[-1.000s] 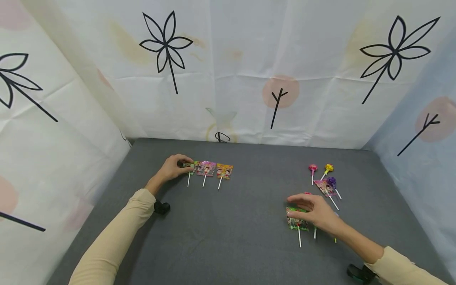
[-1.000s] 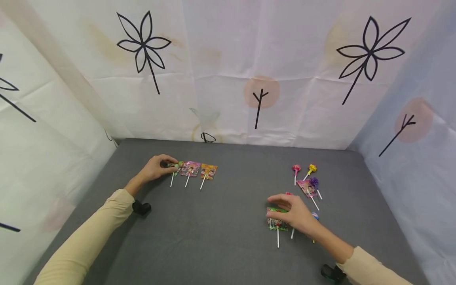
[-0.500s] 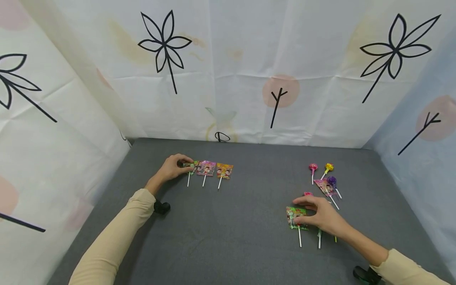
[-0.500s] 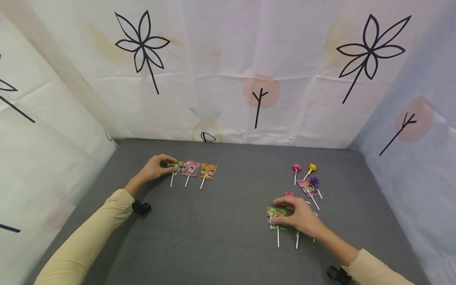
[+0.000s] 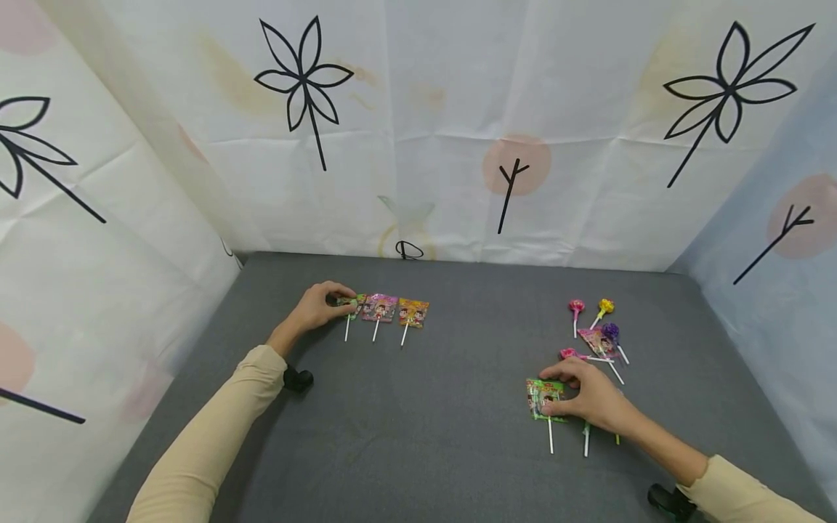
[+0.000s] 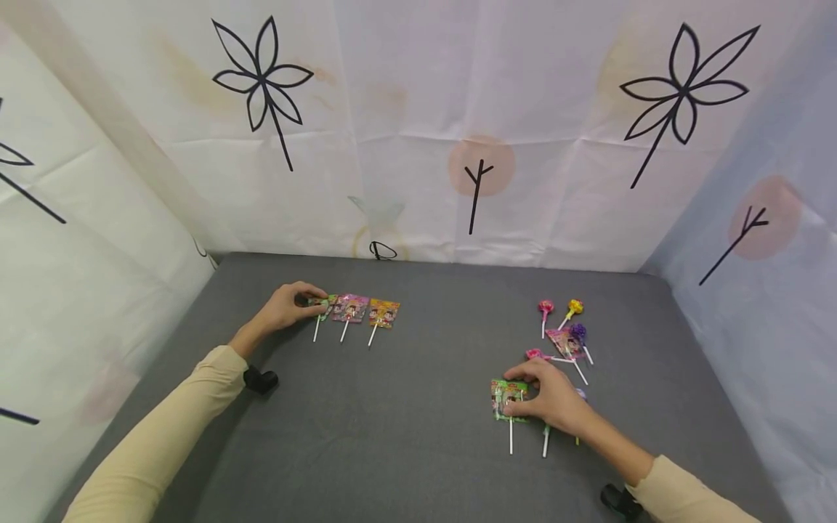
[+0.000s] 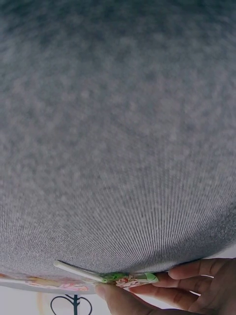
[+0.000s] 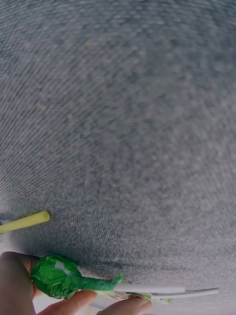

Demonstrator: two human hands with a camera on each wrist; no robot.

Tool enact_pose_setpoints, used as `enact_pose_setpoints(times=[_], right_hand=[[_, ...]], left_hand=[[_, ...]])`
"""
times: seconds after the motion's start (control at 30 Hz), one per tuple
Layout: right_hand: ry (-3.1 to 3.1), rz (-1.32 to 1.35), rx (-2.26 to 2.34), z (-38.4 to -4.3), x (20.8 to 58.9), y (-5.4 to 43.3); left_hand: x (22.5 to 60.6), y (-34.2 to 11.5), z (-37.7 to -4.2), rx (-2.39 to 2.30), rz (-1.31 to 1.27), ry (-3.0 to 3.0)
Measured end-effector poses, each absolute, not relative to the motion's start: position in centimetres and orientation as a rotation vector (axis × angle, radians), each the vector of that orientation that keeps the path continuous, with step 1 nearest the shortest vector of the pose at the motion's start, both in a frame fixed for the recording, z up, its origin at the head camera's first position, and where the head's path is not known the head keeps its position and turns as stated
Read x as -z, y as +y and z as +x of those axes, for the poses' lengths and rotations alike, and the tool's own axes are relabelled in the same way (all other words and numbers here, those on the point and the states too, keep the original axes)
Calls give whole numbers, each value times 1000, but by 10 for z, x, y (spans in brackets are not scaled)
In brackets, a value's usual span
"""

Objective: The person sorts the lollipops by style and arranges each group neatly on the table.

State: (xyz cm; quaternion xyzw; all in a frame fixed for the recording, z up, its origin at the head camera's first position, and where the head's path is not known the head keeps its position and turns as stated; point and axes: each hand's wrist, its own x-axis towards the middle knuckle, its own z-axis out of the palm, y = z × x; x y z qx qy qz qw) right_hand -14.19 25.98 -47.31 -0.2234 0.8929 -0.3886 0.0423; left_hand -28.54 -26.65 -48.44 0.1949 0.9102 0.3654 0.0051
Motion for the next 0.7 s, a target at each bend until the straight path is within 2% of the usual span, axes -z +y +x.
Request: enact_pose_setpoints(times=[0.53, 0.7], right_hand=[[2609, -757, 1296, -147, 474, 263], [2575, -703, 1299, -148, 473, 264]], left_hand=[[485, -267, -286, -1137, 624, 2860], [485, -267, -286, -1144, 617, 2860]])
